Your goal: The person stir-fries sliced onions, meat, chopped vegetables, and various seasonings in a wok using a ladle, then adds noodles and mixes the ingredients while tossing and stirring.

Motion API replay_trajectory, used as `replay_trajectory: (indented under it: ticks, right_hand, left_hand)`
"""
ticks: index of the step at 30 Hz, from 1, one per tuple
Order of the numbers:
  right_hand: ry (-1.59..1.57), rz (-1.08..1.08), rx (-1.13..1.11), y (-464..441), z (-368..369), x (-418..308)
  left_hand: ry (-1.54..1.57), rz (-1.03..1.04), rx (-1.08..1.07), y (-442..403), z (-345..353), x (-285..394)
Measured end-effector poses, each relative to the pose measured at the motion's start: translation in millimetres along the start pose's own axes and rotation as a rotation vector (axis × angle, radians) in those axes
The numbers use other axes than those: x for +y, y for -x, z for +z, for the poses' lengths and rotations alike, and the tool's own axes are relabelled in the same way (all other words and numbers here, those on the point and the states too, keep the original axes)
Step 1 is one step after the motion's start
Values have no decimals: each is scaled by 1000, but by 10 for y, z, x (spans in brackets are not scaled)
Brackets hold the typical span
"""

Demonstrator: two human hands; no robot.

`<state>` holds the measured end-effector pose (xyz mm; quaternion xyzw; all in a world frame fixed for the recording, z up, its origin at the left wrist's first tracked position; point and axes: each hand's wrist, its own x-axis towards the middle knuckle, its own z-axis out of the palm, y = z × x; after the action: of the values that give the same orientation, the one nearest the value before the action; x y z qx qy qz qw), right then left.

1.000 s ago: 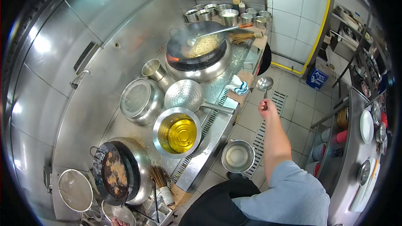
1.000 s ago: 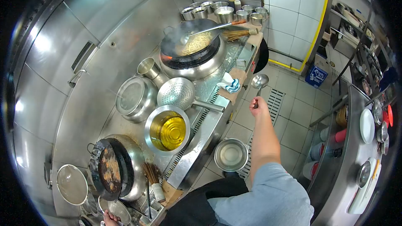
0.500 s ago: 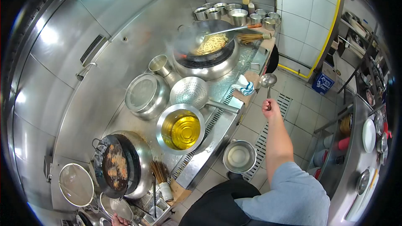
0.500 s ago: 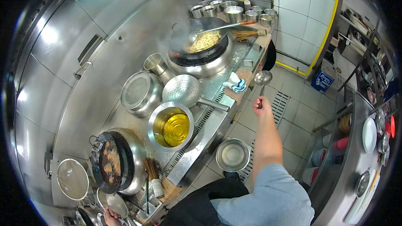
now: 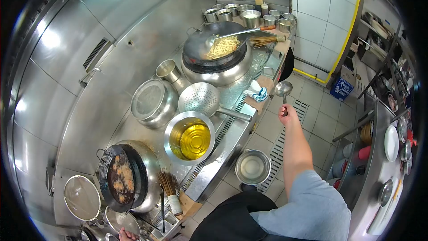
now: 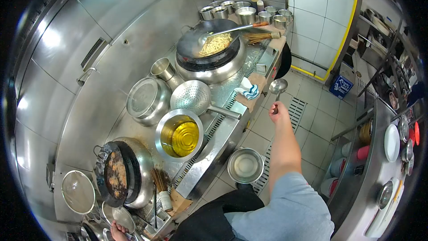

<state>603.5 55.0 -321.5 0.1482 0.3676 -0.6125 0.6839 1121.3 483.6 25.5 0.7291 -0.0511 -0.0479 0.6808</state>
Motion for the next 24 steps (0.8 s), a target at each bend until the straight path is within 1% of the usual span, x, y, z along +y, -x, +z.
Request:
replay_trajectory:
  ticks: [5, 7, 9, 14, 16, 19, 20, 22, 24]
  right_hand:
    - [-4, 44, -40, -43, 80, -5]
    - [-9, 53, -44, -48, 98, -13]
    - [20, -12, -13, -48, 75, -16]
    - [27, -6, -20, -98, 9, -67]
    - [11, -2, -2, -96, 7, -75]
    - [17, -44, 25, -26, 20, -29]
    - [23, -40, 22, 16, 3, -5]
    - [171, -134, 87, 149, -36, 66]
    - [216, -193, 37, 442, -121, 129]
  left_hand:
    - [2, -5, -15, 41, 43, 47]
    - [-20, 30, -27, 56, 56, 67]
    - [-8, 36, -35, 44, 28, 56]
    - [-15, 47, -44, -35, -68, 2]
    - [-36, 12, -36, -102, -112, -22]
    - [43, -37, -265, -1745, -1666, -1622]
    - [46, -37, -262, -1767, -1687, -1632]
    - [56, -33, -254, -1801, -1740, -1656]
    - [64, -19, -226, -1904, -1849, -1677]
